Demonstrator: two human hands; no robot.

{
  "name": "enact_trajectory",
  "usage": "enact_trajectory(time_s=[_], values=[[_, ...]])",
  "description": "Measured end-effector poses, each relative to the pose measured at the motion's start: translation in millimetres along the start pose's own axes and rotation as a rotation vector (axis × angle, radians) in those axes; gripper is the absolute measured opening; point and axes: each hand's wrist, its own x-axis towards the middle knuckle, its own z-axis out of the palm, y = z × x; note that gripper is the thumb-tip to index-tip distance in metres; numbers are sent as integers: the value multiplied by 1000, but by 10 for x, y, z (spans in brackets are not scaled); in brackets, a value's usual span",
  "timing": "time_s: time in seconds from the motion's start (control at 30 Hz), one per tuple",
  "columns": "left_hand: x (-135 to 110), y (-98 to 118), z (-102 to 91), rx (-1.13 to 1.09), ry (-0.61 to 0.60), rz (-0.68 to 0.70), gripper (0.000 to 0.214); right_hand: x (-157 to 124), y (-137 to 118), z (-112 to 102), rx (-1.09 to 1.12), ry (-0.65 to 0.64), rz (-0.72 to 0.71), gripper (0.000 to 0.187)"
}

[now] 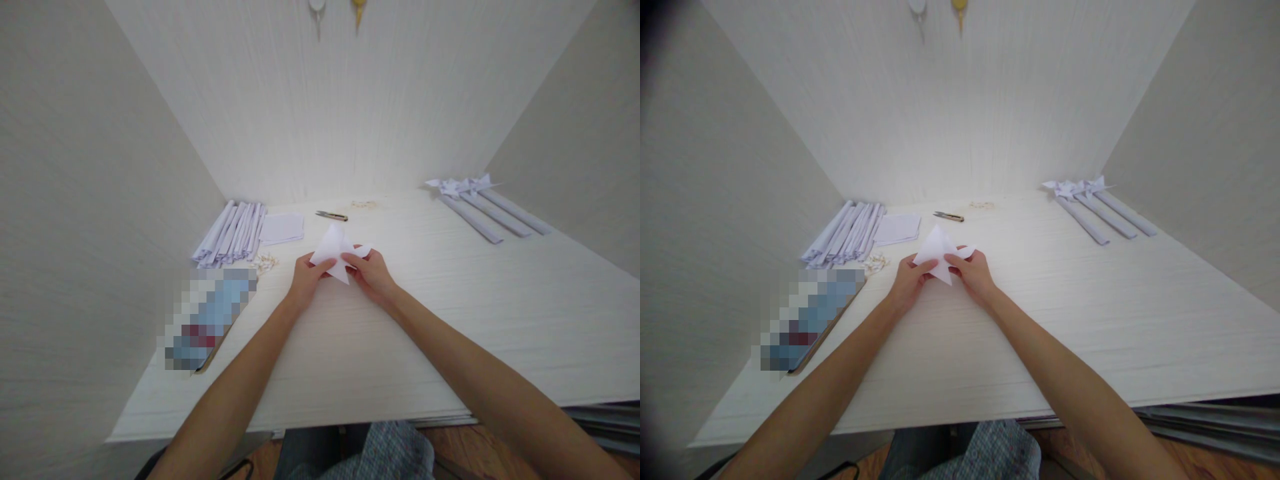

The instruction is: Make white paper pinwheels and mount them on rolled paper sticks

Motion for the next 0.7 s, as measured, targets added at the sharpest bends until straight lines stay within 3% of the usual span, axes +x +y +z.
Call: enact_trajectory(time_s=[0.1, 0.27, 0.7], values=[[6, 31, -53, -4, -119, -75, 22, 6, -65, -64, -66, -107, 75, 22], [25, -5, -122, 112, -178, -122, 22, -16, -122, -113, -144, -271, 156, 19], [33, 21, -154, 264, -258, -113, 18, -1, -148, -175, -284, -339, 169, 21]])
